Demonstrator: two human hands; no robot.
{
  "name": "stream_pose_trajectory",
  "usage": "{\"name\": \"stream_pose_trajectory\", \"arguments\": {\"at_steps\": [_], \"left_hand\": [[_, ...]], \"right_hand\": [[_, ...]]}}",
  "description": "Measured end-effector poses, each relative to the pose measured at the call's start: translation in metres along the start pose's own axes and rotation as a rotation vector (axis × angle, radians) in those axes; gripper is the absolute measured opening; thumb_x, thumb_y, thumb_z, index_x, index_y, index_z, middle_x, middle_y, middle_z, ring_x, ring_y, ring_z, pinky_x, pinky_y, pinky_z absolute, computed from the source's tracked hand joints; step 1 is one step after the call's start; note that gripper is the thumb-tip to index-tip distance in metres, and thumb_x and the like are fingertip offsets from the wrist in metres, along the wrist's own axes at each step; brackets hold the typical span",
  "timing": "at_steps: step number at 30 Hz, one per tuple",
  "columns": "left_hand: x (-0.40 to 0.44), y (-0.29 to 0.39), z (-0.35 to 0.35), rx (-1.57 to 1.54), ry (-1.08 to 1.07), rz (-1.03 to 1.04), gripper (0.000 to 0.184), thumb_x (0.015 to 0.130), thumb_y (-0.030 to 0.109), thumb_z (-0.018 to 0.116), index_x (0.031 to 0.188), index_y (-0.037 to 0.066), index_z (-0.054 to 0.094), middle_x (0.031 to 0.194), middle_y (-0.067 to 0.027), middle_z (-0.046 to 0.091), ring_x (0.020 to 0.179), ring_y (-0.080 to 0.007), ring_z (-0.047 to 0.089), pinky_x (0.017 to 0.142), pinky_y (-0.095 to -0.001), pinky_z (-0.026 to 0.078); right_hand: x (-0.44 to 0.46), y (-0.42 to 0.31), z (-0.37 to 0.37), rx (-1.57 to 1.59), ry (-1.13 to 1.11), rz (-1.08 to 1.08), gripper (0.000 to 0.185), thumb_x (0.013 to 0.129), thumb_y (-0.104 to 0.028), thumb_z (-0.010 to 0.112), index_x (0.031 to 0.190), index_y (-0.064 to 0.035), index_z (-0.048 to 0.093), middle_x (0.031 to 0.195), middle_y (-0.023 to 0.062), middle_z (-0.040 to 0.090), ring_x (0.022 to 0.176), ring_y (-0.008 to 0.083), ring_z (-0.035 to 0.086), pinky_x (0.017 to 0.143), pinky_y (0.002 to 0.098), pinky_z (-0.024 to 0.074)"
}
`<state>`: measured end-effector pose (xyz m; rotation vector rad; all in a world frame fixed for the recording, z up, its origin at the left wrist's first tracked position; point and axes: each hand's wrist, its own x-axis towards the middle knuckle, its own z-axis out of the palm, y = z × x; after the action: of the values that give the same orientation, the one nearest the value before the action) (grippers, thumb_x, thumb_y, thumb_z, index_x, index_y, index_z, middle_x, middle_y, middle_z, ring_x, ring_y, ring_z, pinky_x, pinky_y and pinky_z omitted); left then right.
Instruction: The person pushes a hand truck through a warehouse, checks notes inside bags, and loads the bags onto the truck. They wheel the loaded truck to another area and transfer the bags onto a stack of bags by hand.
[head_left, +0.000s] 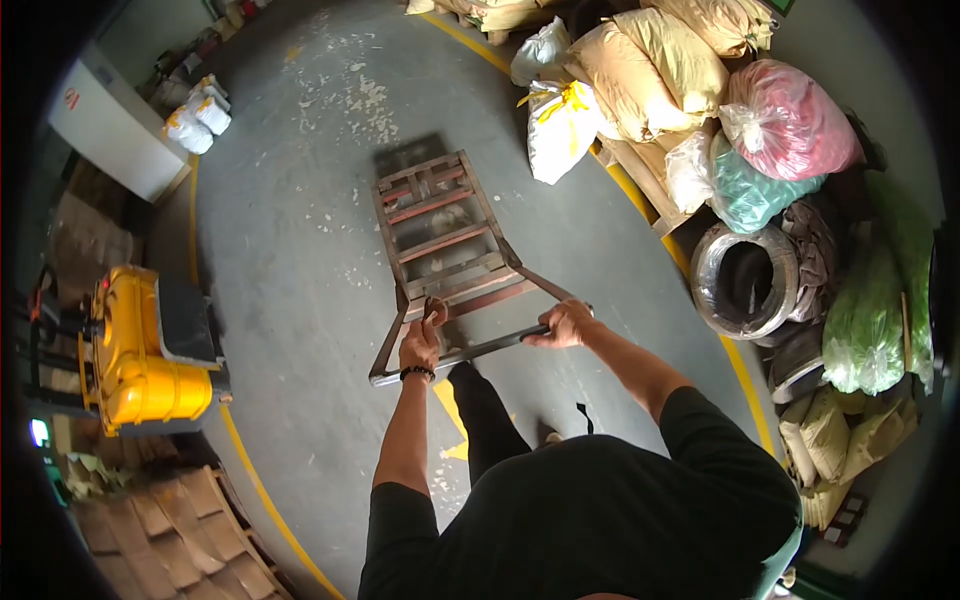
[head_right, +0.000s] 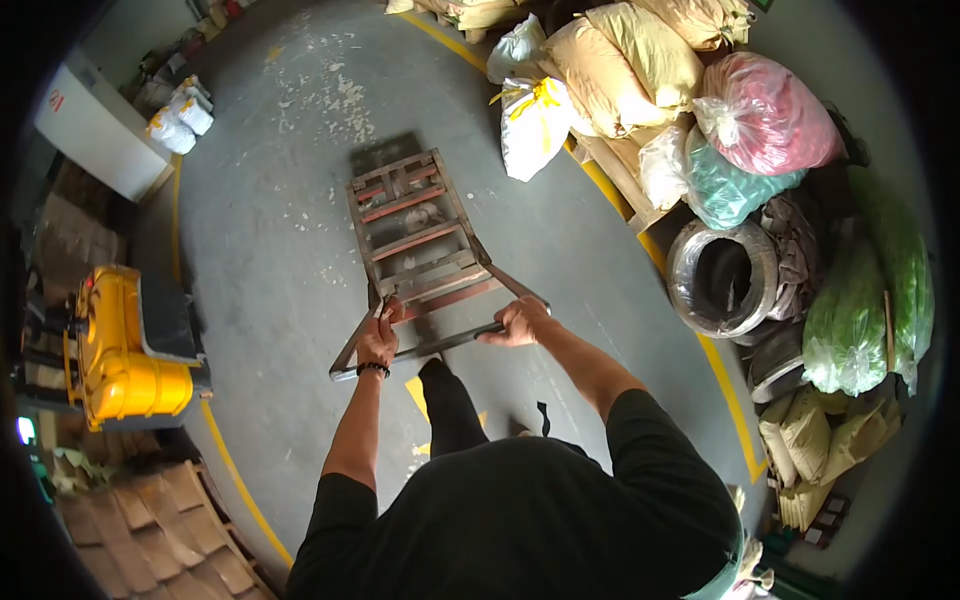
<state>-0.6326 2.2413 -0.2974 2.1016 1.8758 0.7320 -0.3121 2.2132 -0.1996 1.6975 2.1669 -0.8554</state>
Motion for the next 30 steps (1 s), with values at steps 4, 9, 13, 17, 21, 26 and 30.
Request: {"name": "stream_pose_trajectory", "arguments": {"at_steps": [4, 9, 13, 17, 21, 26, 30], "left_hand": [[0.115, -0.014, 0.001, -0.123, -0.060, -0.069, 0.028, 0.094, 0.032, 0.046, 0.085, 0.007, 0.057, 0.071, -0.0199, 0.062, 0.069, -0.0398, 0.061, 0.059, -0.0471, 0.048], [0.244, -0.057, 0.015, -0.221, -0.078, -0.135, 0.037, 0.094, 0.038, 0.045, 0.086, 0.004, 0.058, 0.080, -0.0225, 0.063, 0.076, -0.0429, 0.059, 0.063, -0.0488, 0.047], [0.334, -0.092, 0.034, -0.132, -0.070, -0.106, 0.044, 0.094, 0.040, 0.044, 0.081, 0.000, 0.057, 0.077, -0.0238, 0.062, 0.073, -0.0454, 0.058, 0.062, -0.0505, 0.046], [0.424, -0.102, 0.045, -0.172, -0.084, -0.100, 0.048, 0.094, 0.042, 0.044, 0.078, -0.002, 0.058, 0.075, -0.0257, 0.061, 0.074, -0.0466, 0.058, 0.061, -0.0506, 0.045], [0.499, -0.101, 0.052, -0.138, -0.227, -0.194, 0.042, 0.094, 0.037, 0.045, 0.091, -0.002, 0.061, 0.087, -0.0241, 0.064, 0.084, -0.0419, 0.060, 0.069, -0.0459, 0.048], [0.597, -0.134, 0.090, -0.060, -0.221, -0.221, 0.046, 0.094, 0.041, 0.045, 0.087, -0.002, 0.060, 0.087, -0.0259, 0.063, 0.083, -0.0442, 0.059, 0.069, -0.0474, 0.046], [0.668, -0.133, 0.111, -0.121, -0.149, -0.243, 0.048, 0.094, 0.043, 0.045, 0.083, -0.003, 0.056, 0.081, -0.0261, 0.061, 0.078, -0.0455, 0.058, 0.067, -0.0486, 0.046]], "right_hand": [[0.089, 0.009, -0.051, 0.072, 0.132, -0.045, 0.058, 0.073, -0.071, 0.054, 0.065, -0.0144, 0.062, 0.061, 0.0059, 0.060, 0.066, 0.0259, 0.060, 0.063, 0.0387, 0.0465], [0.188, 0.013, -0.119, 0.080, 0.105, -0.018, 0.064, 0.072, -0.074, 0.051, 0.070, -0.0117, 0.065, 0.065, 0.0083, 0.062, 0.070, 0.0287, 0.061, 0.065, 0.0390, 0.0465], [0.265, 0.021, -0.160, 0.078, 0.115, -0.008, 0.065, 0.072, -0.075, 0.050, 0.072, -0.0121, 0.066, 0.066, 0.0093, 0.062, 0.071, 0.0295, 0.061, 0.065, 0.0382, 0.0466], [0.329, 0.030, -0.211, 0.109, 0.180, -0.027, 0.064, 0.073, -0.075, 0.049, 0.074, -0.0138, 0.067, 0.065, 0.0091, 0.062, 0.071, 0.0298, 0.062, 0.063, 0.0386, 0.0469], [0.399, 0.056, -0.237, 0.128, 0.217, -0.049, 0.062, 0.072, -0.073, 0.051, 0.072, -0.0138, 0.067, 0.062, 0.0095, 0.061, 0.066, 0.0316, 0.061, 0.059, 0.0389, 0.0468], [0.477, 0.086, -0.301, 0.208, 0.307, -0.076, 0.060, 0.068, -0.071, 0.057, 0.065, -0.0120, 0.067, 0.059, 0.0110, 0.059, 0.063, 0.0326, 0.060, 0.057, 0.0388, 0.0468], [0.532, 0.114, -0.356, 0.175, 0.221, -0.098, 0.067, 0.069, -0.075, 0.052, 0.072, -0.0105, 0.069, 0.067, 0.0129, 0.063, 0.070, 0.0327, 0.062, 0.063, 0.0409, 0.0484]]}}
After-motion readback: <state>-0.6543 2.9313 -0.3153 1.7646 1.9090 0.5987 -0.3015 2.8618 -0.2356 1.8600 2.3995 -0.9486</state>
